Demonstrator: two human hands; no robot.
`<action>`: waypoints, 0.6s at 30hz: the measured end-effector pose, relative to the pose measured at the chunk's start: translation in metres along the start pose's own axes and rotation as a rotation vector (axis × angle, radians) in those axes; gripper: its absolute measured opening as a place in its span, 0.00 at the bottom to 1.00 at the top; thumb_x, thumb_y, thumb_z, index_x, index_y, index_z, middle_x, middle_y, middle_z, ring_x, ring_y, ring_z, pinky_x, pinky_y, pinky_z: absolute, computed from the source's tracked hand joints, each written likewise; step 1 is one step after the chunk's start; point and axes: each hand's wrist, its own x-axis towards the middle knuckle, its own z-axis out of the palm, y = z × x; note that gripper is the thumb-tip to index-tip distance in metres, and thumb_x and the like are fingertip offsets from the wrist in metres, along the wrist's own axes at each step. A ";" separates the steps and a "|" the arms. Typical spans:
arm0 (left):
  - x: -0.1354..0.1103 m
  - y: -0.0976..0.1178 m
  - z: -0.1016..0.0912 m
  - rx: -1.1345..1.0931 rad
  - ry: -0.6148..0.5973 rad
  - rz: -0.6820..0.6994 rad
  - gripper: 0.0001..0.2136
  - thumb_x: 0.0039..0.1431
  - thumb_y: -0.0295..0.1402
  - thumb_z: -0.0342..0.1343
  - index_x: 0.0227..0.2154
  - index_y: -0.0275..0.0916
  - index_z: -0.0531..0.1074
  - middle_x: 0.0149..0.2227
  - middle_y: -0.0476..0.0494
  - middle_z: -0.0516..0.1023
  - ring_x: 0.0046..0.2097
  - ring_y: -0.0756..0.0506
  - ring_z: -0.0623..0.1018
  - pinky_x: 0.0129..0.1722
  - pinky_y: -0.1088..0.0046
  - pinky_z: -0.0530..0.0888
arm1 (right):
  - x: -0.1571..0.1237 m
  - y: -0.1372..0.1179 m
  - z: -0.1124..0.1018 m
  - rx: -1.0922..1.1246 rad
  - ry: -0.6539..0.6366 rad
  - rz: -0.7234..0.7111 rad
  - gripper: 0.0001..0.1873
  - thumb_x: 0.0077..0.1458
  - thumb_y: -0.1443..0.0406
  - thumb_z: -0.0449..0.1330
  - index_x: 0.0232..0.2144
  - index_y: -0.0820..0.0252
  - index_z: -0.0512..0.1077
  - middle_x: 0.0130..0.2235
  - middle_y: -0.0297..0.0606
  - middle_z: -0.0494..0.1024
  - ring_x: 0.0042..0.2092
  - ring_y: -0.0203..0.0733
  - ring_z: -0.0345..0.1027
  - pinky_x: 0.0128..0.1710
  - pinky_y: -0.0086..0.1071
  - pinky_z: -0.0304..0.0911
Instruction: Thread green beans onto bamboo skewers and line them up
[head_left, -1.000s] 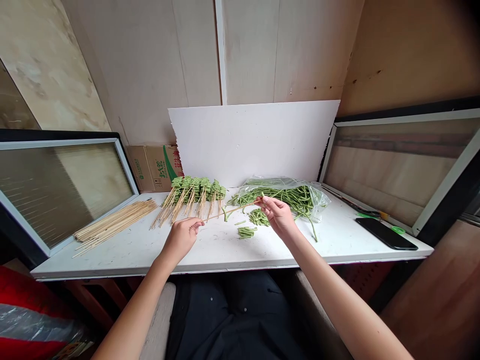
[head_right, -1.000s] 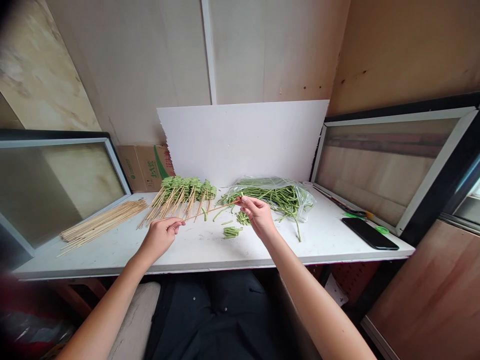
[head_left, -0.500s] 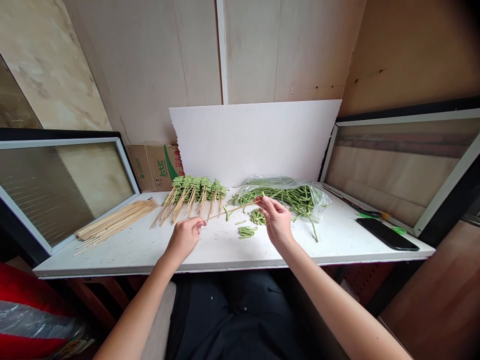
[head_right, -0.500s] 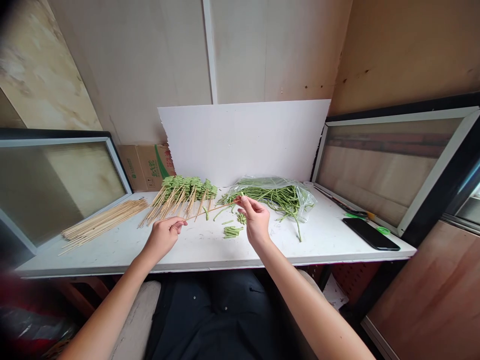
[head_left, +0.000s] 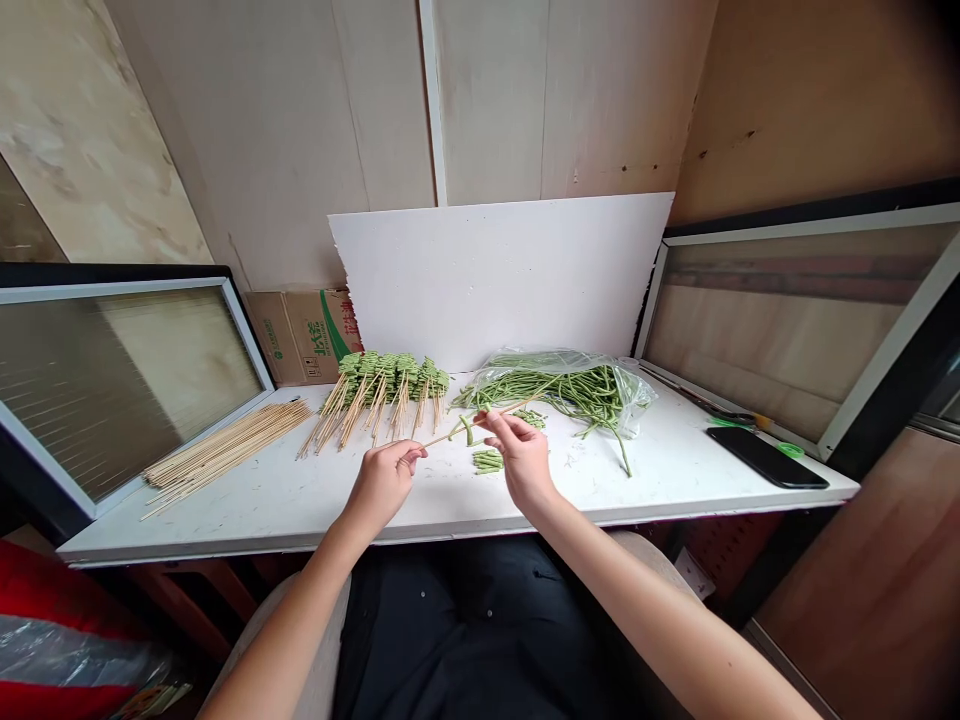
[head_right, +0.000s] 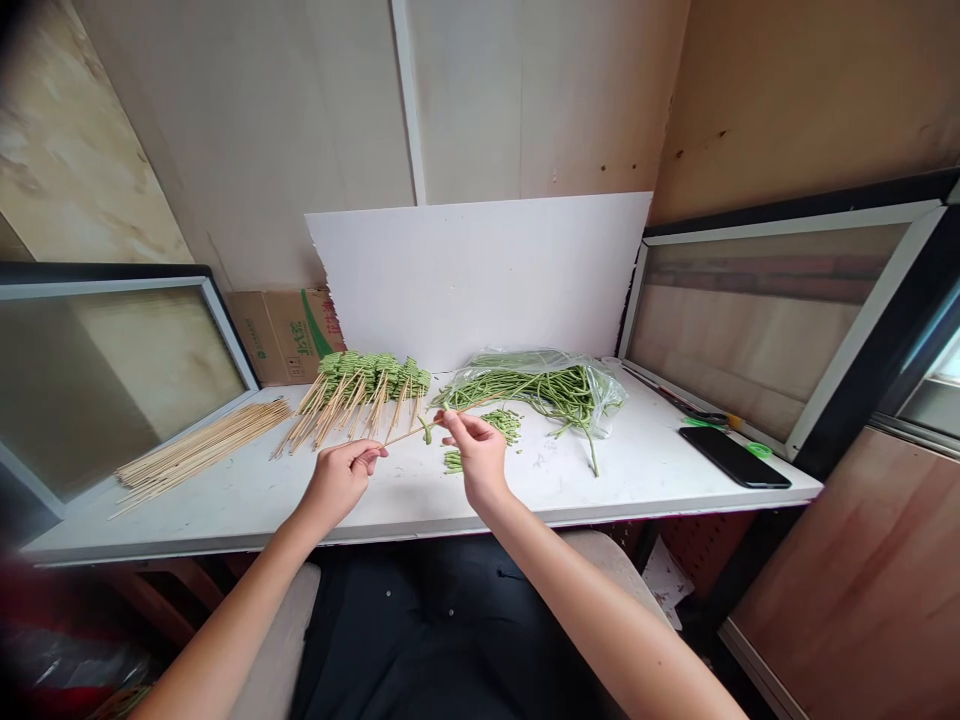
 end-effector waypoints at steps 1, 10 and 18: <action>0.000 0.003 0.000 -0.003 0.002 -0.002 0.15 0.67 0.30 0.48 0.33 0.40 0.81 0.24 0.47 0.75 0.27 0.46 0.73 0.32 0.72 0.69 | -0.003 0.003 0.003 -0.003 -0.006 0.016 0.16 0.50 0.50 0.76 0.32 0.55 0.86 0.43 0.45 0.87 0.51 0.54 0.80 0.40 0.37 0.73; -0.003 0.017 0.005 -0.092 -0.043 -0.034 0.15 0.69 0.34 0.49 0.33 0.39 0.81 0.23 0.48 0.73 0.24 0.48 0.70 0.29 0.72 0.68 | -0.017 0.016 0.011 -0.018 -0.049 0.068 0.17 0.49 0.49 0.76 0.33 0.53 0.87 0.42 0.43 0.88 0.50 0.52 0.79 0.41 0.38 0.74; -0.001 0.012 0.007 -0.128 -0.059 -0.090 0.16 0.70 0.37 0.49 0.33 0.39 0.81 0.22 0.49 0.72 0.23 0.48 0.69 0.27 0.73 0.65 | -0.001 0.017 0.000 0.002 -0.141 0.059 0.22 0.51 0.45 0.74 0.40 0.52 0.86 0.50 0.42 0.86 0.56 0.53 0.77 0.44 0.39 0.75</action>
